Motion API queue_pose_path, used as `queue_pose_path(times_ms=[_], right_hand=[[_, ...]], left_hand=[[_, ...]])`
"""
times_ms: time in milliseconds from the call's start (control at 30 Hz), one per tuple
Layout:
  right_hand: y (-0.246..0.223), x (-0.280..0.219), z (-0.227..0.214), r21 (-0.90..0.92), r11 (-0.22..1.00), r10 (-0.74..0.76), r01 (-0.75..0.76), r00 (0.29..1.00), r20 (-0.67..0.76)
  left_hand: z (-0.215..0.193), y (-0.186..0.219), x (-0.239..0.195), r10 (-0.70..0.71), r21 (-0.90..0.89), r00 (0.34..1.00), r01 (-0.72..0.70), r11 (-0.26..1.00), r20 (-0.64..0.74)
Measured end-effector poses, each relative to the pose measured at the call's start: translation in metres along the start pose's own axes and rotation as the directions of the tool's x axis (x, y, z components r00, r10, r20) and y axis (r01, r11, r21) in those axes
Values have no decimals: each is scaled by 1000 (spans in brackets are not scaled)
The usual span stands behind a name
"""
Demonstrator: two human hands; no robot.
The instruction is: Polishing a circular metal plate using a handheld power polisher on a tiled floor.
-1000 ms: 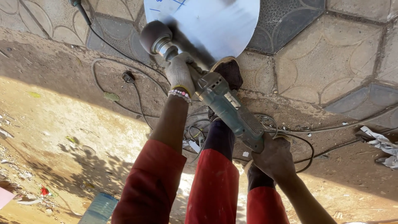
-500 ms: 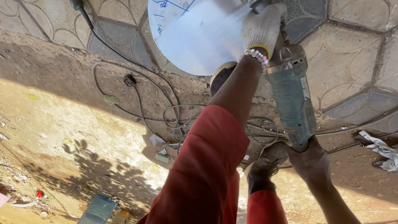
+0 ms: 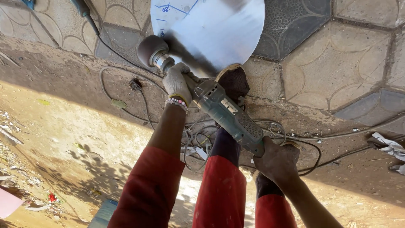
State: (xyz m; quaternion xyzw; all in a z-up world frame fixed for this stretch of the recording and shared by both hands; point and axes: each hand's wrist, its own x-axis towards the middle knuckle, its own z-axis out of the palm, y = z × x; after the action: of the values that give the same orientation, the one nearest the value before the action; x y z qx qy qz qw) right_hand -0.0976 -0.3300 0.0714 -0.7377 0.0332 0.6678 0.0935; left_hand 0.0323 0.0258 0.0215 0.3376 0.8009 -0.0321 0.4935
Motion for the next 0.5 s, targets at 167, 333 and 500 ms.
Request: queue_pose_path(times_ms=[167,333,500], right_hand=[[71,34,57,-6,1000,-24,24,993,-112],[79,1,3,106,992,-36,75,944,-329],[62,-10,-46,259,932,309,-255,931,-196]], left_hand=[[24,-13,-2,129,-136,991,-124,983,26],[120,-27,-47,32,67,935,-59,996,353],[187,-31,-88,54,118,900,-116,986,432]])
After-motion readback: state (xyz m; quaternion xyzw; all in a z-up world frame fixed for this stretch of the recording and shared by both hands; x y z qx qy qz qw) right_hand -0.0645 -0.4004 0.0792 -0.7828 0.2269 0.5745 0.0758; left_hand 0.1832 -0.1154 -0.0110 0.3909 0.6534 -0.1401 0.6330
